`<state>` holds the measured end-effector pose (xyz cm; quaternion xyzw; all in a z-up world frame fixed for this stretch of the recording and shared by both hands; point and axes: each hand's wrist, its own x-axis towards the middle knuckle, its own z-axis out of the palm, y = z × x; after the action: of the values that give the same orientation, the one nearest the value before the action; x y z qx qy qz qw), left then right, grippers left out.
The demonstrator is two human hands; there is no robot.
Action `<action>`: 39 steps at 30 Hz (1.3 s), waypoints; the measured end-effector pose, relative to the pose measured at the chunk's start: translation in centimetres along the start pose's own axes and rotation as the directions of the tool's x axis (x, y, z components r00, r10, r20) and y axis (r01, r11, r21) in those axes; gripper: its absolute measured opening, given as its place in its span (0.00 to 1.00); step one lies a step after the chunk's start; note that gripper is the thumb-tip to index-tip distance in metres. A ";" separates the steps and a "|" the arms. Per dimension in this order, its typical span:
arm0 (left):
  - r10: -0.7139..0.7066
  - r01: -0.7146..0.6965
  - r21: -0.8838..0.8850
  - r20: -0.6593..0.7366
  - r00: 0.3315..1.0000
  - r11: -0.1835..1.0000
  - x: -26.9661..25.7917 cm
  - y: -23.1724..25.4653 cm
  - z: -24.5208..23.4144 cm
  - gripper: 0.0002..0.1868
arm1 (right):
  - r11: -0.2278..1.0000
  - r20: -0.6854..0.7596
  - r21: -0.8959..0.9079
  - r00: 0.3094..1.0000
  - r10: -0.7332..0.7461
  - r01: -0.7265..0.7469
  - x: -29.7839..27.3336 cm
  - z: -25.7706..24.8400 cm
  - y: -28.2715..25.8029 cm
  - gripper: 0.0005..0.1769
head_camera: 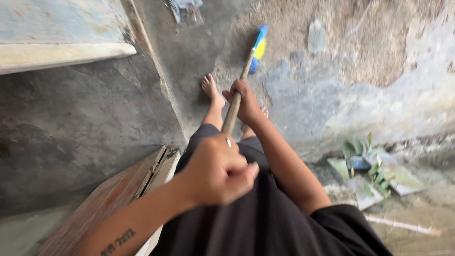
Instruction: The person sweeps the concrete floor of a narrow outdoor area using a broom, moving debris and small pieces of paper.
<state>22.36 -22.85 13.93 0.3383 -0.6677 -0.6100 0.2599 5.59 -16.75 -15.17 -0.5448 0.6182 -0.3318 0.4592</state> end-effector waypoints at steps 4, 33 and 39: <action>0.080 -0.075 -0.065 0.075 0.994 0.995 -1.0 2.9 -2.0 0.26 | 0.998 0.002 -0.057 1.000 0.002 -0.001 0.8 -1.0 -6.0 0.16; -0.054 0.047 -0.090 -0.083 0.995 0.995 3.6 -1.7 -6.1 0.23 | 0.986 -0.037 -0.162 0.999 0.017 -0.023 5.2 0.1 -3.0 0.14; 0.048 -0.046 0.018 -0.134 0.990 0.999 8.3 1.2 -6.1 0.25 | 0.998 0.039 -0.034 0.998 -0.051 0.052 13.1 -0.5 -5.6 0.17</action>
<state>21.55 -33.03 15.26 0.3646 -0.6611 -0.5746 0.3160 7.38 -30.66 -12.60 -0.5746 0.6008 -0.3224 0.4527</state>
